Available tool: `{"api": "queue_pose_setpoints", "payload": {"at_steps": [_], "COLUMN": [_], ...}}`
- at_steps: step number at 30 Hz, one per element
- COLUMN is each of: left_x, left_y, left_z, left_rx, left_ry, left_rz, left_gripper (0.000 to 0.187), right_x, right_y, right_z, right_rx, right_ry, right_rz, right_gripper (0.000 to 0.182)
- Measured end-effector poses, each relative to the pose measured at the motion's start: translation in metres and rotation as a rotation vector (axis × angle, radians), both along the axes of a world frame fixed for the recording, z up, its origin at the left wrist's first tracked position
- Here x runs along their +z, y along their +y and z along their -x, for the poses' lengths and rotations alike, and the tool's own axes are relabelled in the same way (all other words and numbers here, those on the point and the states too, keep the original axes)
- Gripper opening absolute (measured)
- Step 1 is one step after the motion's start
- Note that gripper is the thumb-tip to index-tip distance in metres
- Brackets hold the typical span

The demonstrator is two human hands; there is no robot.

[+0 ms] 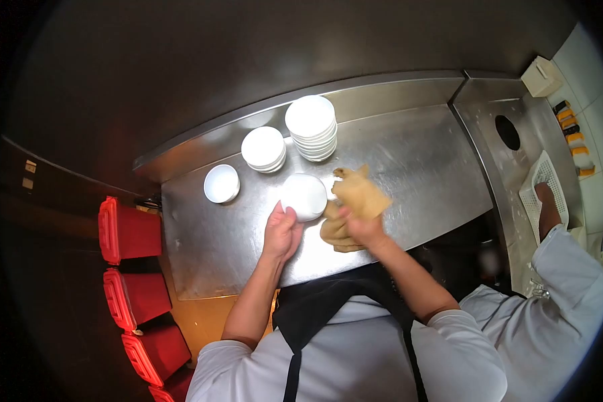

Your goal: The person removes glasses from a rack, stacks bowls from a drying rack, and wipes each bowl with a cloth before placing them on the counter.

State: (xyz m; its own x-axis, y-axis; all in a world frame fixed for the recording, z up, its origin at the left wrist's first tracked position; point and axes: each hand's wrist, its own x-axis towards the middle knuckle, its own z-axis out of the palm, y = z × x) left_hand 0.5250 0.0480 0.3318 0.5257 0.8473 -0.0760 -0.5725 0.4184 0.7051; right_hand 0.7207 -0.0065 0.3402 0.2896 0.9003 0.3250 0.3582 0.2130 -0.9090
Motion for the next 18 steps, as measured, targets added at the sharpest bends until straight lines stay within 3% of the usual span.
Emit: {"api": "queue_pose_setpoints", "payload": {"at_steps": [2,3,5,8,11,12,15,18], "left_x": [-0.008,-0.011,-0.007,0.008,0.028,0.028,0.041,0.049], "left_y": [-0.008,-0.017,-0.018,-0.019,-0.03,-0.029,-0.018,0.0], "left_z": [-0.014,-0.023,-0.026,-0.022,-0.023,-0.022,-0.027,-0.017], "left_rx": [0.011,0.037,0.004,-0.085,-0.008,0.027,0.196,0.302], "left_ry": [0.198,0.367,0.374,0.354,0.548,0.572,0.596,0.819], "left_rz": [-0.141,-0.277,-0.293,-0.235,-0.471,-0.688,-1.094,-1.106], "left_gripper": [0.037,0.032,0.029,0.03,0.027,0.026,0.027,0.029], "right_x": [0.018,0.016,0.025,0.046,0.056,0.051,0.034,0.032], "right_y": [-0.015,-0.007,0.004,0.016,0.033,0.034,0.03,0.012], "right_z": [0.034,0.039,0.038,0.027,0.003,-0.004,0.011,0.023], "right_rx": [0.114,0.206,0.086,0.089,0.209,0.226,0.125,0.187], "right_ry": [-0.134,-0.523,-0.508,0.062,0.932,1.04,1.109,0.799], "right_rz": [-0.086,-0.212,-0.189,0.058,0.394,0.452,0.439,0.476], "right_gripper": [0.046,0.051,0.047,0.046,0.046,0.049,0.047,0.045]}}
